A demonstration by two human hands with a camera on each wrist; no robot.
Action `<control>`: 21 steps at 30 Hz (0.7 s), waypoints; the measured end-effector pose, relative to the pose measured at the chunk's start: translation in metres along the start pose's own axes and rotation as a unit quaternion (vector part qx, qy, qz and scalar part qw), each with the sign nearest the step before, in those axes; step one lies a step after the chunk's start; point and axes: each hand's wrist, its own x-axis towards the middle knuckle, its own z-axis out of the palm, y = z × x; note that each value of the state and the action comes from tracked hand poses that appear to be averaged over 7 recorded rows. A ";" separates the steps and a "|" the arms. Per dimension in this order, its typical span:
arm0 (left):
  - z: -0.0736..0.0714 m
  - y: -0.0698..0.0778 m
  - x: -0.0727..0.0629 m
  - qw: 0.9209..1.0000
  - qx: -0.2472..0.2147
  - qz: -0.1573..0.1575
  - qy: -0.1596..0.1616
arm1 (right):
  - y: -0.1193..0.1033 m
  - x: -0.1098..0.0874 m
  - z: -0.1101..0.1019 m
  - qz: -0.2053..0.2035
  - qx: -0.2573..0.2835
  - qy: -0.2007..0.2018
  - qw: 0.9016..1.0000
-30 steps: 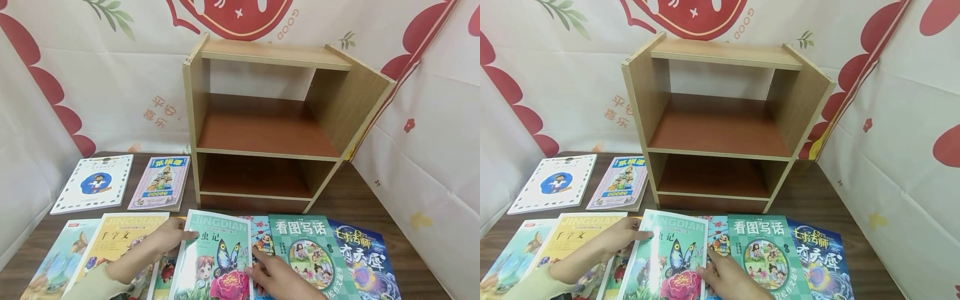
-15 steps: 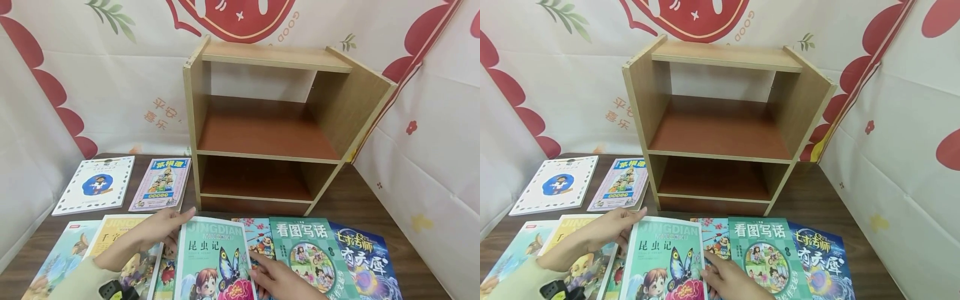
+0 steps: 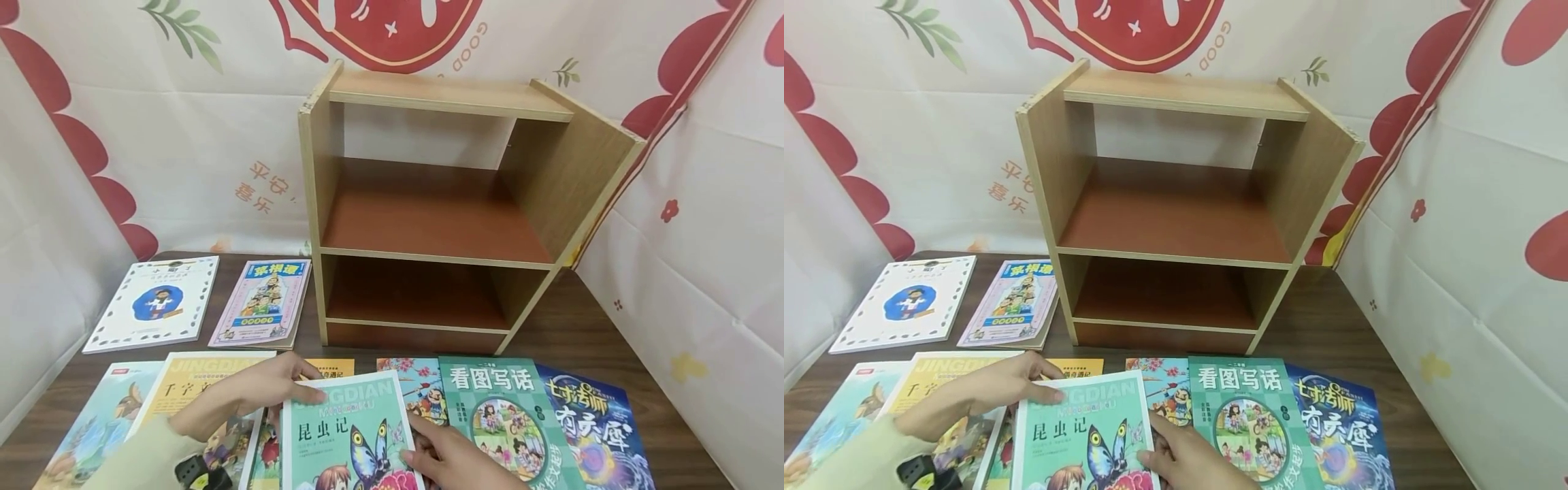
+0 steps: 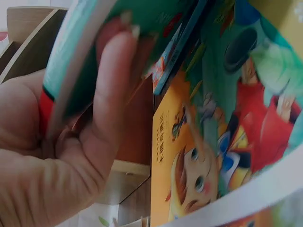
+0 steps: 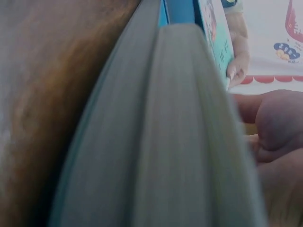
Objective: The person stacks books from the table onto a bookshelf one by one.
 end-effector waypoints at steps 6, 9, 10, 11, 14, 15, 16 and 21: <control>0.007 -0.003 -0.011 0.997 -0.046 0.065 0.005 | -0.002 -0.004 -0.006 0.008 -0.009 -0.016 1.000; 0.013 -0.002 -0.020 0.994 -0.079 0.070 0.034 | -0.002 -0.005 -0.010 -0.011 -0.025 -0.040 0.999; 0.015 -0.002 -0.023 0.992 -0.092 0.072 0.042 | -0.002 -0.006 -0.012 -0.017 -0.025 -0.043 0.999; 0.017 -0.002 -0.026 0.991 -0.101 0.075 0.050 | -0.002 -0.007 -0.013 -0.024 -0.023 -0.043 0.999; 0.021 -0.002 -0.034 0.987 -0.111 0.097 0.070 | 0.001 -0.010 -0.018 -0.016 -0.007 -0.038 0.999; 0.022 -0.003 -0.036 0.985 -0.113 0.105 0.075 | 0.002 -0.011 -0.020 -0.006 -0.011 -0.034 0.999; 0.022 -0.003 -0.038 0.983 -0.117 0.115 0.080 | 0.003 -0.012 -0.023 -0.001 -0.013 -0.031 0.999; 0.023 -0.003 -0.044 0.973 -0.134 0.152 0.105 | -0.005 -0.023 -0.034 0.029 -0.007 -0.016 0.999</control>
